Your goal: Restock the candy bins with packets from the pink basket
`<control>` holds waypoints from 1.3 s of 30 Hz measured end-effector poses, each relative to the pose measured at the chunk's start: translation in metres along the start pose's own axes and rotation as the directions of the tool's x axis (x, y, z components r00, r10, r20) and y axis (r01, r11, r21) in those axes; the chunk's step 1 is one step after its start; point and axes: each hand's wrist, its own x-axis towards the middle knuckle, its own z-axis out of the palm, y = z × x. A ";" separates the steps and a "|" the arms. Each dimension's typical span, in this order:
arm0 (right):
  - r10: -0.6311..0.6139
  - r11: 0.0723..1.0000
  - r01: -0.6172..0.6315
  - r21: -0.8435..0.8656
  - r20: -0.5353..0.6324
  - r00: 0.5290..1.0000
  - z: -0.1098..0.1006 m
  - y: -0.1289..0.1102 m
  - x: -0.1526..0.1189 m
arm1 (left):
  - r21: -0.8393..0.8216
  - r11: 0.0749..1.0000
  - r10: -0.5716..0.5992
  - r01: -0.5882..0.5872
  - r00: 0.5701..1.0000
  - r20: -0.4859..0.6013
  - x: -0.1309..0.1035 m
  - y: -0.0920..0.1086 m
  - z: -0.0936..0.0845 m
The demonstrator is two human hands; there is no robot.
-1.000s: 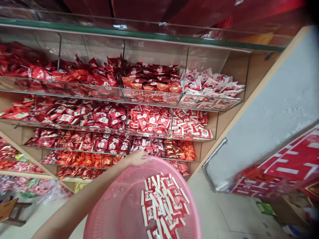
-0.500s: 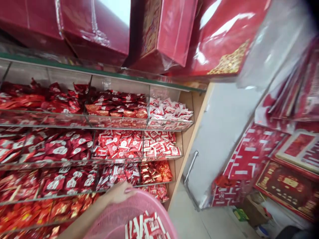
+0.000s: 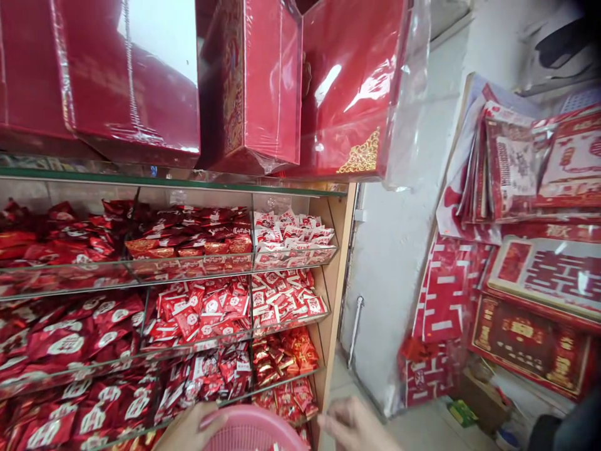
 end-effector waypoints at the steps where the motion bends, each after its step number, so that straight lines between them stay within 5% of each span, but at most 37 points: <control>1: -0.093 0.991 0.091 -0.098 -0.006 0.996 -0.004 -0.014 0.008 | -0.002 1.000 -0.018 0.018 1.000 0.000 0.000 -0.006 0.001; 3: -0.302 0.919 0.268 -0.289 -0.079 0.950 -0.017 -0.048 0.022 | 0.005 0.999 -0.037 0.037 0.999 -0.007 0.001 -0.015 0.003; 6: -0.561 0.773 0.451 -0.446 -0.150 0.814 -0.045 -0.105 0.042 | 0.010 0.999 -0.053 0.053 0.998 -0.021 0.000 -0.016 0.003; 10: -0.821 0.544 0.555 -0.630 -0.262 0.508 -0.086 -0.182 0.081 | 0.022 0.999 -0.039 0.040 0.999 -0.027 -0.004 -0.003 -0.005; 12: -0.881 0.442 0.510 -0.738 -0.250 0.403 -0.102 -0.212 0.102 | 0.048 0.998 -0.047 0.048 0.999 -0.028 -0.006 0.003 -0.010; 14: -0.895 0.372 0.404 -0.835 -0.207 0.395 -0.112 -0.233 0.119 | 0.076 0.996 -0.051 0.053 0.998 -0.032 -0.009 0.007 -0.014; 18: -0.861 0.287 0.256 -0.923 -0.132 0.490 -0.114 -0.252 0.135 | 0.104 0.994 -0.019 0.023 0.999 -0.041 -0.012 0.014 -0.020; 30: -0.839 0.290 0.310 -0.905 -0.084 0.538 -0.110 -0.256 0.143 | 0.159 0.987 -0.020 0.026 0.999 -0.038 -0.012 0.031 -0.029; 33: -0.857 0.317 0.350 -0.882 -0.108 0.504 -0.113 -0.255 0.144 | 0.170 0.985 -0.028 0.033 0.999 -0.032 -0.009 0.036 -0.029; 39: -0.927 0.311 0.495 -0.811 -0.146 0.344 -0.112 -0.250 0.126 | 0.170 0.985 0.028 -0.023 0.999 -0.024 0.001 0.040 -0.024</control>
